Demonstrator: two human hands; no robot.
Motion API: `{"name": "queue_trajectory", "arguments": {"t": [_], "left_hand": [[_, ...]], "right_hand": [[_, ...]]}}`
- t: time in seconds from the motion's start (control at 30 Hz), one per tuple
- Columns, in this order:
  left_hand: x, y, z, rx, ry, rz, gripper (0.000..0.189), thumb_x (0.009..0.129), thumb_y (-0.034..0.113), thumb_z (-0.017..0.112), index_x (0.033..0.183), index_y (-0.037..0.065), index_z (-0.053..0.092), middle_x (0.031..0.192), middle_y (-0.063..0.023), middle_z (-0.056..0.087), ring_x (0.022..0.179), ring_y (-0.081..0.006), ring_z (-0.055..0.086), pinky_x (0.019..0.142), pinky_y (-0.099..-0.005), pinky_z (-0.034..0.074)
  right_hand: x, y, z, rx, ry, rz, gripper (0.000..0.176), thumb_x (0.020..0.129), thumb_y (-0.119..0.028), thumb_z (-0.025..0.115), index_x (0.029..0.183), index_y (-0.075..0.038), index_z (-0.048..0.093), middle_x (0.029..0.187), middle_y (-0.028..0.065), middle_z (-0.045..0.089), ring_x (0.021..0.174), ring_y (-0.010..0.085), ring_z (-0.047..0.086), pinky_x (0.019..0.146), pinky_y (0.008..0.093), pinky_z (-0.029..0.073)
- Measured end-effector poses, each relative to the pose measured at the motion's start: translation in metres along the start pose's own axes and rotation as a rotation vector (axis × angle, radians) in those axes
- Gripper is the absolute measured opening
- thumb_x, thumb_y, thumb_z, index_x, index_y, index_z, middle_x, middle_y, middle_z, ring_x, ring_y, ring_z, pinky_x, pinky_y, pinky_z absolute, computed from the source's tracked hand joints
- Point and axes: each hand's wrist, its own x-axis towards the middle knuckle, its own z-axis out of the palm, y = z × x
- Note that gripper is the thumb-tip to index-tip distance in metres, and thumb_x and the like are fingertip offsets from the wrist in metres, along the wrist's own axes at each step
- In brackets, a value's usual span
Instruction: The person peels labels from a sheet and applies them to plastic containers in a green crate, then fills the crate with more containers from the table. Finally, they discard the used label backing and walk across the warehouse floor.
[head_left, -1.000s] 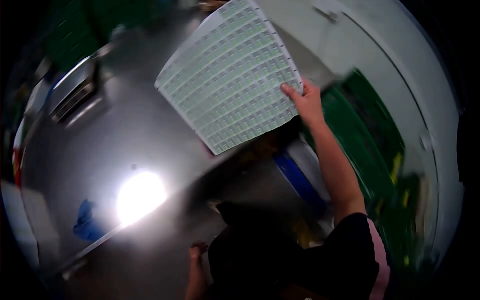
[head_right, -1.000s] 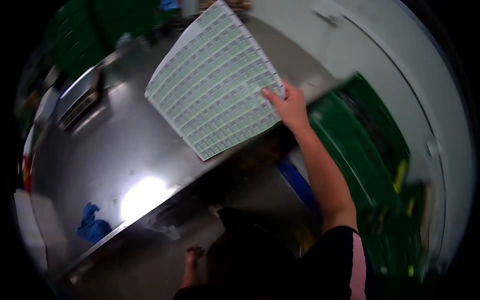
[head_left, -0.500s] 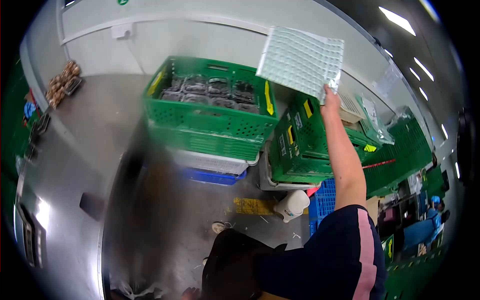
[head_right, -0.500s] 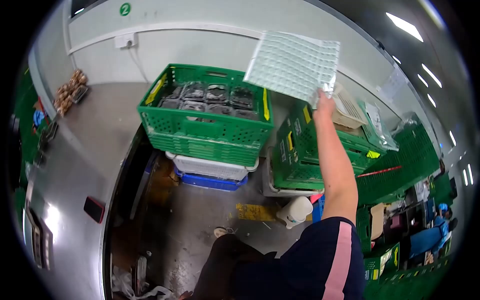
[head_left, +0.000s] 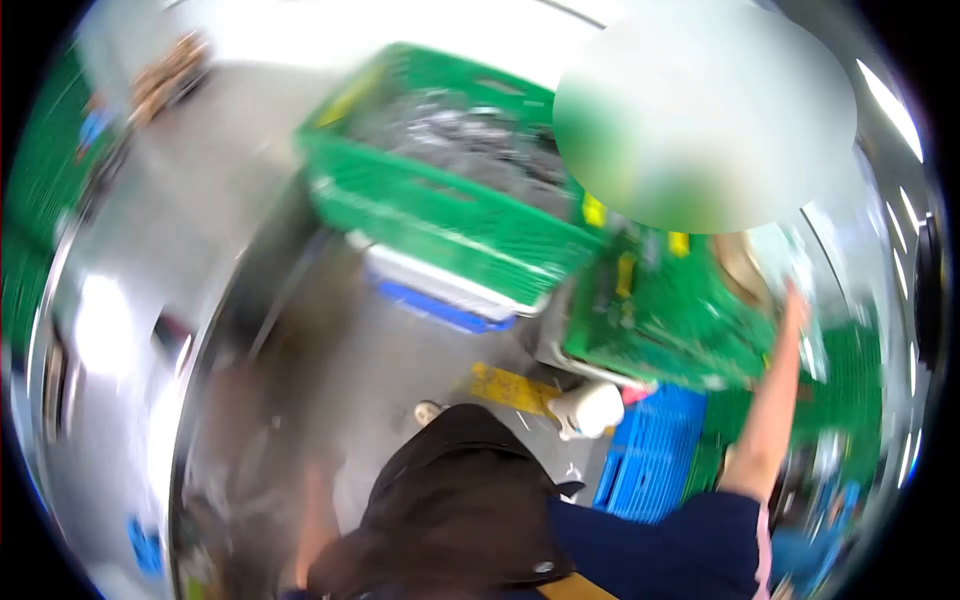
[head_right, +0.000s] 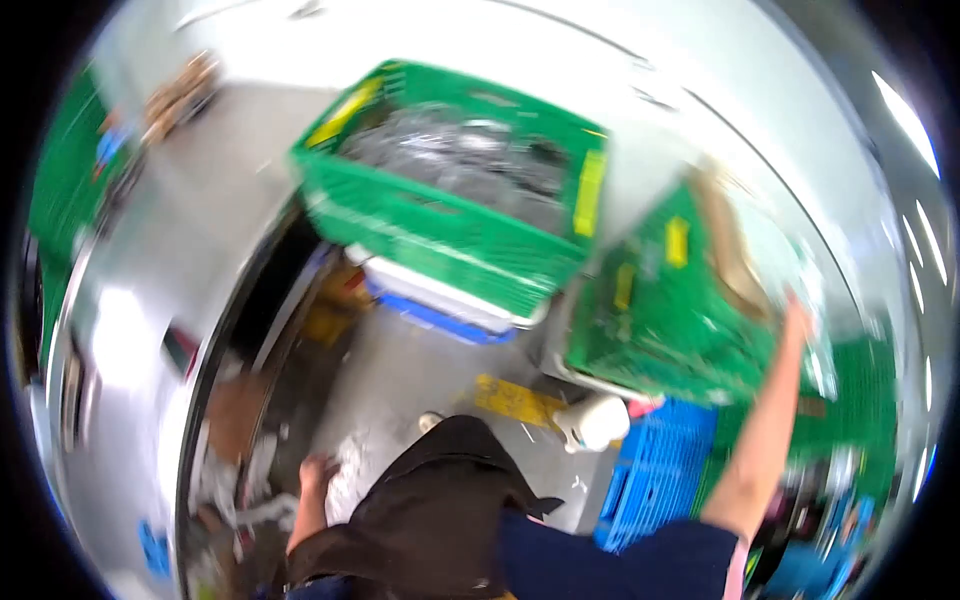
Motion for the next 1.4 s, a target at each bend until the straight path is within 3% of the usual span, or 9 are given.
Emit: {"name": "queue_trajectory", "arguments": {"t": [0.07,0.1,0.3,0.47,0.53,0.6,0.67,0.9,1.4], "left_hand": [[-0.018,-0.001,0.032,-0.082,0.007,0.001,0.028,0.090,0.009,0.052,0.113,-0.004,0.051,0.101,-0.0189,0.063,0.085,-0.0311,0.066,0.072,-0.0407,0.056],[-0.036,0.009,0.062,-0.082,0.000,0.004,0.029,0.090,0.009,0.052,0.116,-0.006,0.051,0.099,-0.0193,0.065,0.084,-0.0317,0.067,0.072,-0.0396,0.056],[-0.078,-0.021,0.089,-0.050,0.211,-0.154,0.024,0.089,0.006,0.055,0.111,-0.004,0.055,0.096,-0.0174,0.067,0.079,-0.0271,0.068,0.069,-0.0349,0.057],[-0.144,-0.062,0.038,-0.392,0.478,-0.050,0.021,0.089,0.005,0.054,0.108,-0.002,0.056,0.096,-0.0167,0.066,0.078,-0.0261,0.068,0.068,-0.0344,0.056],[-0.190,-0.083,0.016,-0.538,0.654,-0.017,0.020,0.089,0.004,0.053,0.109,-0.001,0.055,0.095,-0.0163,0.066,0.078,-0.0268,0.068,0.069,-0.0365,0.056],[-0.225,-0.133,-0.006,-0.695,0.839,-0.036,0.022,0.089,0.004,0.051,0.110,-0.002,0.053,0.092,-0.0152,0.065,0.078,-0.0287,0.067,0.068,-0.0383,0.056],[-0.254,-0.209,-0.025,-0.739,0.949,-0.079,0.021,0.087,0.004,0.052,0.107,-0.004,0.052,0.090,-0.0167,0.064,0.074,-0.0301,0.067,0.066,-0.0392,0.056],[-0.325,-0.336,-0.014,-1.128,1.093,-0.379,0.025,0.088,0.013,0.052,0.097,-0.010,0.057,0.083,-0.0224,0.064,0.070,-0.0342,0.067,0.062,-0.0442,0.057],[-0.334,-0.220,-0.249,-1.132,1.107,0.050,0.016,0.091,0.004,0.051,0.105,-0.001,0.055,0.092,-0.0147,0.066,0.073,-0.0247,0.068,0.060,-0.0321,0.057]], "right_hand": [[-0.002,0.022,0.003,-0.556,0.446,-0.455,0.074,0.083,-0.047,0.066,0.136,-0.001,0.042,0.126,0.0209,0.051,0.115,0.0370,0.049,0.098,0.0481,0.039],[-0.065,-0.047,0.003,-0.237,0.514,-0.767,0.069,0.085,-0.037,0.066,0.137,0.000,0.039,0.132,0.0202,0.047,0.120,0.0352,0.046,0.102,0.0458,0.038],[-0.388,-0.310,0.080,0.414,-0.441,-1.272,0.043,0.081,0.001,0.060,0.124,0.002,0.052,0.126,0.0185,0.054,0.118,0.0341,0.050,0.102,0.0421,0.037],[-0.626,-0.435,0.122,0.788,-1.339,-1.574,0.054,0.077,-0.003,0.067,0.127,-0.001,0.048,0.132,0.0192,0.047,0.120,0.0343,0.048,0.103,0.0400,0.037],[-0.719,-0.461,0.144,0.924,-1.628,-1.374,0.055,0.077,-0.008,0.069,0.127,-0.001,0.047,0.130,0.0193,0.047,0.119,0.0354,0.048,0.101,0.0387,0.038],[-0.802,-0.494,0.155,0.840,-1.662,-1.391,0.058,0.076,-0.015,0.072,0.126,-0.001,0.046,0.127,0.0207,0.047,0.117,0.0366,0.048,0.100,0.0409,0.039],[-0.889,-0.516,0.186,0.922,-1.230,-1.612,0.064,0.074,-0.022,0.075,0.126,-0.002,0.045,0.125,0.0221,0.047,0.116,0.0378,0.047,0.099,0.0437,0.040],[-1.029,-0.548,0.182,-0.019,-1.176,-1.430,0.088,0.067,-0.046,0.075,0.137,-0.009,0.035,0.136,0.0189,0.038,0.122,0.0396,0.044,0.100,0.0491,0.040],[-1.173,-0.478,-0.029,-0.087,-1.268,-1.882,0.078,0.072,-0.044,0.068,0.135,-0.008,0.039,0.127,0.0216,0.049,0.117,0.0393,0.050,0.098,0.0469,0.042]]}}
